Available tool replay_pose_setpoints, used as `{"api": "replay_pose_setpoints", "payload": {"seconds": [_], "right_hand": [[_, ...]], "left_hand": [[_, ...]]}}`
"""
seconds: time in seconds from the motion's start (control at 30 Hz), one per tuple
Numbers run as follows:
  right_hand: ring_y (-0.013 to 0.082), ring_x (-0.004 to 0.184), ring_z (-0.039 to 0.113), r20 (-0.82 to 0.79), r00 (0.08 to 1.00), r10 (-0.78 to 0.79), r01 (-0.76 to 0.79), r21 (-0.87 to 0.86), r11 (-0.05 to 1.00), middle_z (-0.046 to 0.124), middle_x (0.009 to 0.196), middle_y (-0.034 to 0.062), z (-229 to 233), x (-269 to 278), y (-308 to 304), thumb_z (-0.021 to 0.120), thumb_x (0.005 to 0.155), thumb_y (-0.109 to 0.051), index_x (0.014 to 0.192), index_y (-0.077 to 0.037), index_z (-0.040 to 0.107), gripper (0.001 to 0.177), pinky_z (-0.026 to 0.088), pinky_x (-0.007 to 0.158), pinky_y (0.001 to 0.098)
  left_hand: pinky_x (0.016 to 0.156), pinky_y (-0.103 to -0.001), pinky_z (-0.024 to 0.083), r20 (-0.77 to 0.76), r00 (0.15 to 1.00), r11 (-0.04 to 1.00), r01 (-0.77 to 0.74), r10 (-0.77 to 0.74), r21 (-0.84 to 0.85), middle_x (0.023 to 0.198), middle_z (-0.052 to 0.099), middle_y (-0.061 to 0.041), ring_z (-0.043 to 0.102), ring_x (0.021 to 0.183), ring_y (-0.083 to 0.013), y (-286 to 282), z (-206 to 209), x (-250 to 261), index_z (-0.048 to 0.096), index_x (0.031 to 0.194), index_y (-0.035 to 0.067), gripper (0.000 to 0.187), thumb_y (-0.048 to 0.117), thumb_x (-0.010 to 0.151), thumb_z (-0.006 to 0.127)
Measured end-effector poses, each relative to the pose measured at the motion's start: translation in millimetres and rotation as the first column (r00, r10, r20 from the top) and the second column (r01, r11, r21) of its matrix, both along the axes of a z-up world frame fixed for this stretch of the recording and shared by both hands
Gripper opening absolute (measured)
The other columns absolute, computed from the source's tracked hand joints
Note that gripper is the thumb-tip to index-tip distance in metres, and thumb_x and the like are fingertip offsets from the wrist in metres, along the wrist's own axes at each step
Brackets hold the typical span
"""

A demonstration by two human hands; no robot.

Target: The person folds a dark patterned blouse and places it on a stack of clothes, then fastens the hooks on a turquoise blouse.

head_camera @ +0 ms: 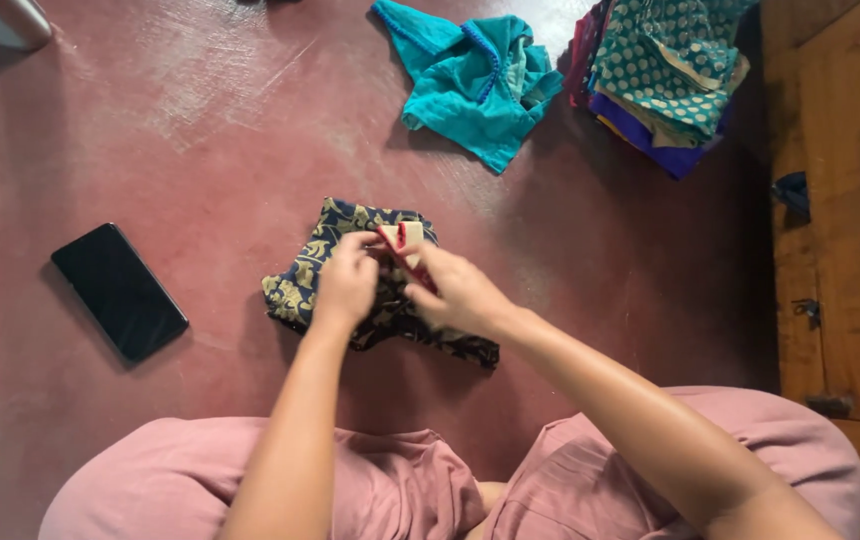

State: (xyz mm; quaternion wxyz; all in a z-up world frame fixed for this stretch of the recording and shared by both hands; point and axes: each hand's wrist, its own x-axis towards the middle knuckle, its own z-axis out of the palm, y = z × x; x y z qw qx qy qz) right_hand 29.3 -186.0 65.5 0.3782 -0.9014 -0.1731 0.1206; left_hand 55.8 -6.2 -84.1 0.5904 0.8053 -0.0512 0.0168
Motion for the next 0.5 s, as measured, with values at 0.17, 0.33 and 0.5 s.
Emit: {"api": "replay_pose_setpoints", "payload": {"seconds": [0.17, 0.33, 0.5], "right_hand": [[0.0382, 0.113, 0.063, 0.108, 0.961, 0.255, -0.260, 0.041, 0.965, 0.062, 0.124, 0.0221, -18.2, -9.6, -3.2, 0.071, 0.089, -0.016, 0.141, -0.004, 0.048, 0.057, 0.051, 0.095, 0.0444], [0.0373, 0.114, 0.063, 0.171, 0.921, 0.349, -0.358, 0.021, 0.934, 0.065, 0.121, 0.0180, -35.2, 0.3, -21.1, 0.069, 0.096, -0.013, 0.131, -0.004, 0.056, 0.038, 0.051, 0.097, 0.0443], [0.0287, 0.098, 0.069, 0.081, 0.986, 0.146, -0.152, 0.072, 0.986, 0.063, 0.104, 0.0118, -23.3, 3.0, -23.6, 0.070, 0.092, -0.015, 0.108, -0.004, 0.057, 0.023, 0.056, 0.088, 0.0379]], "left_hand": [[0.072, -0.033, 0.058, -0.391, 0.921, 0.926, -0.150, 0.003, -0.346, 0.099, 0.076, -0.012, 0.073, 0.083, -0.0194, 7.3, 35.3, -1.6, 0.052, 0.136, 0.008, 0.047, 0.025, 0.094, 0.066], [0.074, -0.031, 0.060, -0.134, 0.990, 0.994, -0.051, 0.039, -0.091, 0.096, 0.076, -0.012, 0.075, 0.083, -0.0175, 0.5, 30.1, -6.5, 0.052, 0.133, 0.006, 0.056, 0.015, 0.084, 0.077], [0.073, -0.032, 0.058, -0.211, 0.975, 0.995, -0.084, 0.072, -0.051, 0.099, 0.075, -0.012, 0.074, 0.079, -0.0189, 6.0, 33.9, -8.3, 0.053, 0.136, 0.007, 0.053, 0.015, 0.088, 0.073]]}}
